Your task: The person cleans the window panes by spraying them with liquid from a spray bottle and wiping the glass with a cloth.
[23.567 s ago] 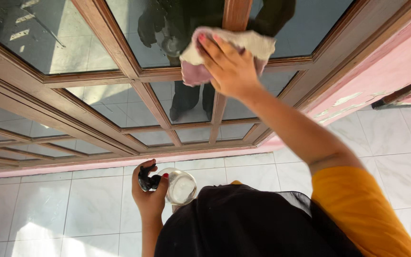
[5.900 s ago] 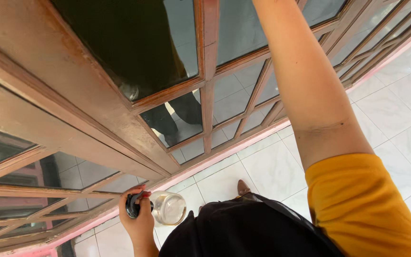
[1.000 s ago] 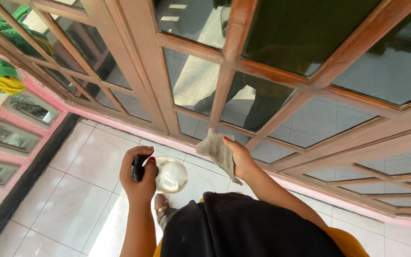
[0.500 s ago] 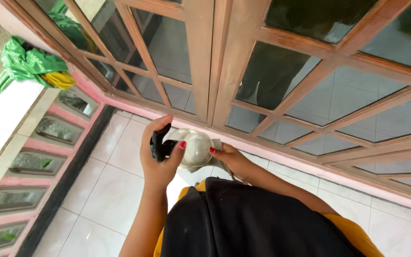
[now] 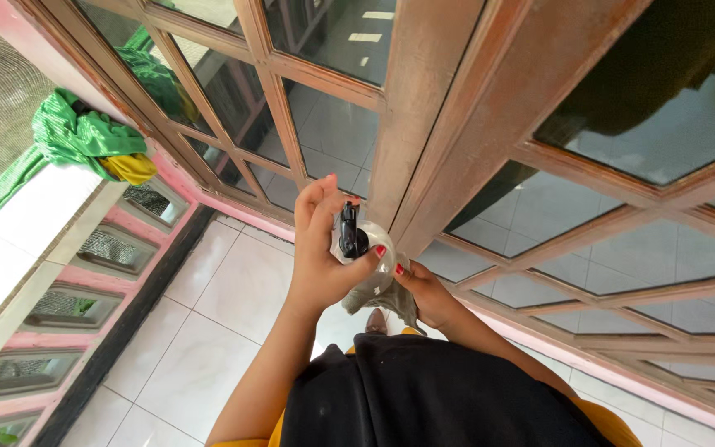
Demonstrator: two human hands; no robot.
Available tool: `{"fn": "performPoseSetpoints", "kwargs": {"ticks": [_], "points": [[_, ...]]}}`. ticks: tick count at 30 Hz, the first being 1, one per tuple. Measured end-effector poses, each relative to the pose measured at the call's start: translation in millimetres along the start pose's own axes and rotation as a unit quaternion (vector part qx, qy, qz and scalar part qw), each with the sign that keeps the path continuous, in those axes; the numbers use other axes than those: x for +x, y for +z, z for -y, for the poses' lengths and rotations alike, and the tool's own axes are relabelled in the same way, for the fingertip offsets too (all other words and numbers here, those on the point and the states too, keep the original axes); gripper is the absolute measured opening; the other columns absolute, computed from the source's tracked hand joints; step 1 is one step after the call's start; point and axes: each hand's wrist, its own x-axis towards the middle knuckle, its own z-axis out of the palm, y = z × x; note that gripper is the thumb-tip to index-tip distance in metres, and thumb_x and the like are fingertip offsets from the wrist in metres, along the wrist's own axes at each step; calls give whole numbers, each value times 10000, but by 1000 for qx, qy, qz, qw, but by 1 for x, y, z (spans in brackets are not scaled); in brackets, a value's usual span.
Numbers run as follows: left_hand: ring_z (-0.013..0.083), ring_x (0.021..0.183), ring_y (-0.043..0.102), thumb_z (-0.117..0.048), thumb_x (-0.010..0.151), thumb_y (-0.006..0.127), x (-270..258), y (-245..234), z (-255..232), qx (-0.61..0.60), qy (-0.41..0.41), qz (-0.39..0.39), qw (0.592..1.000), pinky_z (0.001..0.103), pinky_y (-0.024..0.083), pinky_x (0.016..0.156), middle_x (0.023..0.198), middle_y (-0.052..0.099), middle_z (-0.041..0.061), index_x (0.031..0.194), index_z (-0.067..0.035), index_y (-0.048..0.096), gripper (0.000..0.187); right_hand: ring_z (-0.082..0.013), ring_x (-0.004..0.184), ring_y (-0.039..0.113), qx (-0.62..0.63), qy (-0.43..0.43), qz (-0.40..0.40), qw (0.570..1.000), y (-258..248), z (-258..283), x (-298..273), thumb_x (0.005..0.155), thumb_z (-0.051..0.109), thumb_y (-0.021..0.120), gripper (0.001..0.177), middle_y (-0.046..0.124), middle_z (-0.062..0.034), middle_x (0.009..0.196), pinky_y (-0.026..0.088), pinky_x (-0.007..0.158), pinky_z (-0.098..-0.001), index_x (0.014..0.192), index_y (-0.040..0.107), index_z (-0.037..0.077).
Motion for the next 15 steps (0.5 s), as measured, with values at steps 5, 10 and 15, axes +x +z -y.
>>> {"fn": "performPoseSetpoints", "kwargs": {"ticks": [5, 10, 15], "points": [[284, 1061, 596, -231, 579, 854, 39, -15, 19, 113, 49, -8, 992, 412, 412, 969, 1111, 638, 57, 968, -107, 686, 442, -250, 1155, 656, 2, 24, 18, 1000, 0, 15, 43, 1011, 259, 594, 462, 650, -132, 1255, 538, 1015, -415, 1365, 518, -28], [274, 1040, 606, -231, 600, 838, 45, -45, 29, 178, 42, -48, 982, 419, 383, 1003, 1050, 659, 51, 926, -113, 681, 381, -241, 1158, 655, -35, 19, 54, 998, 17, 29, 86, 1006, 280, 601, 479, 654, -125, 1262, 528, 1017, -402, 1368, 517, -23], [291, 1105, 607, -192, 693, 815, 40, -90, 30, 161, -3, -127, 979, 406, 403, 1007, 1186, 661, 73, 1165, -57, 661, 515, -227, 1145, 653, -71, 33, 80, 994, 64, 23, 117, 1011, 284, 621, 475, 653, -121, 1252, 525, 1013, -402, 1346, 522, -38]]}}
